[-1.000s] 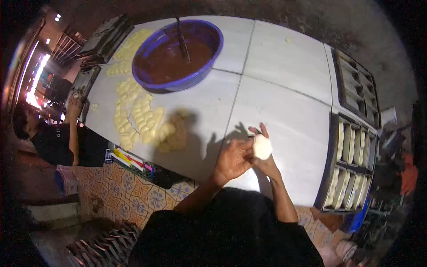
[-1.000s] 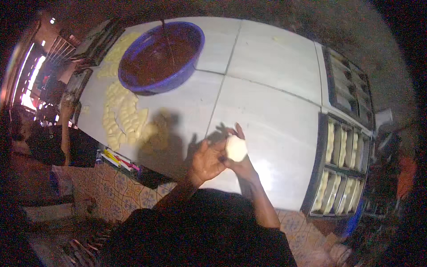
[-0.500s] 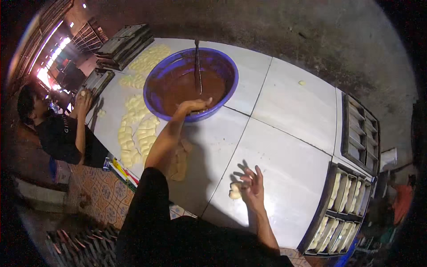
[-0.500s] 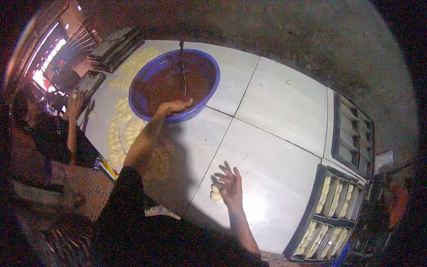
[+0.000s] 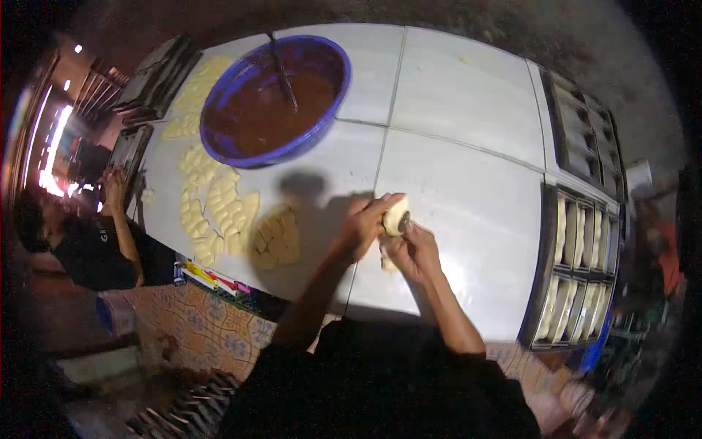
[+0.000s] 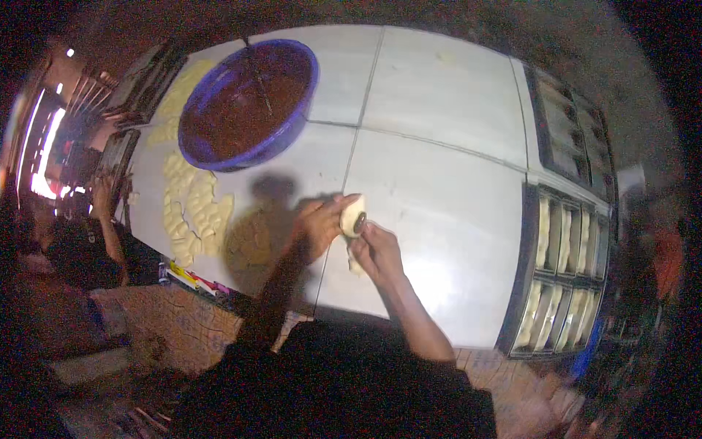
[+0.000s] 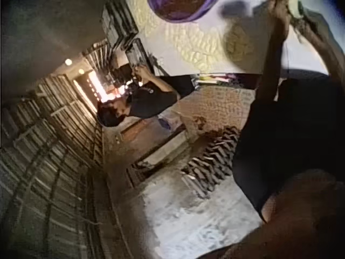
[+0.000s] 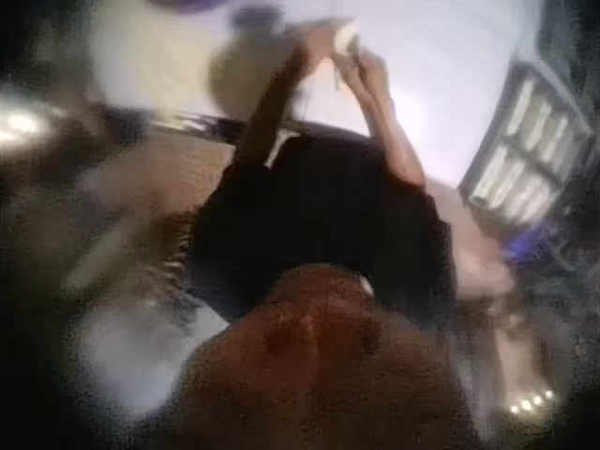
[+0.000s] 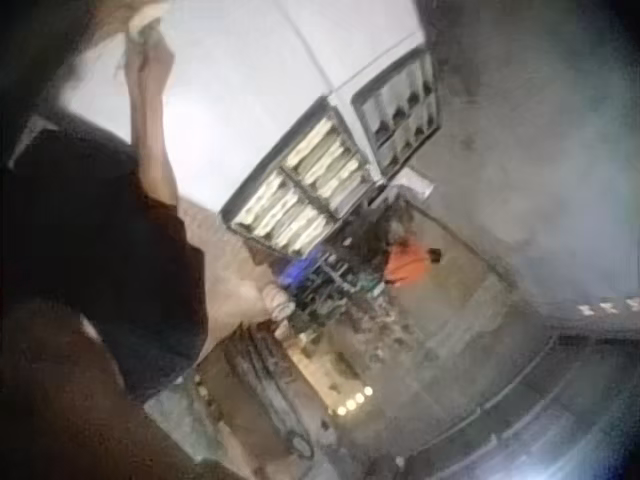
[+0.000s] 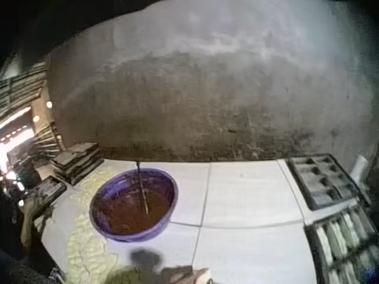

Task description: The person picks up pieces of dough, shapes them by hand, and places them into baking pans on a table.

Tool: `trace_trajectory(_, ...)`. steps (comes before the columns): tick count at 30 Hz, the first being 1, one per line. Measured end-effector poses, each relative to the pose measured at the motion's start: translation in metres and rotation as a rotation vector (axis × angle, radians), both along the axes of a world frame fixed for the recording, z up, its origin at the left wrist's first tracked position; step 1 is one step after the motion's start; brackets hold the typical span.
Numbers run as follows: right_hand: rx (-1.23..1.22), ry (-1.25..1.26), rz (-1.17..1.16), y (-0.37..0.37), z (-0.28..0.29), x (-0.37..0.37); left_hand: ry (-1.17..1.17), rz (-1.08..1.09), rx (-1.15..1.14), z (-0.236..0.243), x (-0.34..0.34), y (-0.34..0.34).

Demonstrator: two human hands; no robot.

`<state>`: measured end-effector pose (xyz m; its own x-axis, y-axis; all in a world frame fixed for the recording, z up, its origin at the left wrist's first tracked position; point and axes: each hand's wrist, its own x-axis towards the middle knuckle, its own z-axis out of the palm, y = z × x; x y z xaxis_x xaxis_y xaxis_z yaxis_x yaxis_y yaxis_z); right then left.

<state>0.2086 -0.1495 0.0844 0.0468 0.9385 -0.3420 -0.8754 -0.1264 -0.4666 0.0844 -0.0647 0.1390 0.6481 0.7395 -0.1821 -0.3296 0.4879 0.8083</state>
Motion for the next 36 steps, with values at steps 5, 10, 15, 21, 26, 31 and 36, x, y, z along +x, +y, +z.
trace_trajectory(5,0.084,-0.867,-0.329,-0.037,0.005,-0.007,0.296,0.100,0.195,-0.020,0.005,-0.062)
trace_trajectory(10,0.328,-1.598,-0.217,-0.074,0.008,0.007,0.408,0.101,0.531,-0.025,0.001,-0.093)
trace_trajectory(15,0.295,-1.218,-0.335,-0.094,0.018,0.015,0.307,-0.086,0.281,-0.021,-0.002,-0.113)
trace_trajectory(21,0.116,-1.260,-0.174,-0.118,0.021,0.000,0.283,-0.041,0.017,-0.031,-0.002,-0.130)
trace_trajectory(26,-0.020,-1.204,-0.075,-0.124,0.016,0.001,0.552,-0.023,0.289,-0.040,-0.003,-0.135)
trace_trajectory(31,-0.016,-0.820,0.495,-0.116,0.013,0.008,0.146,-0.196,0.249,-0.039,-0.019,-0.134)
trace_trajectory(36,0.199,-0.965,0.195,-0.098,0.003,0.006,0.356,0.241,0.855,-0.047,-0.030,-0.119)
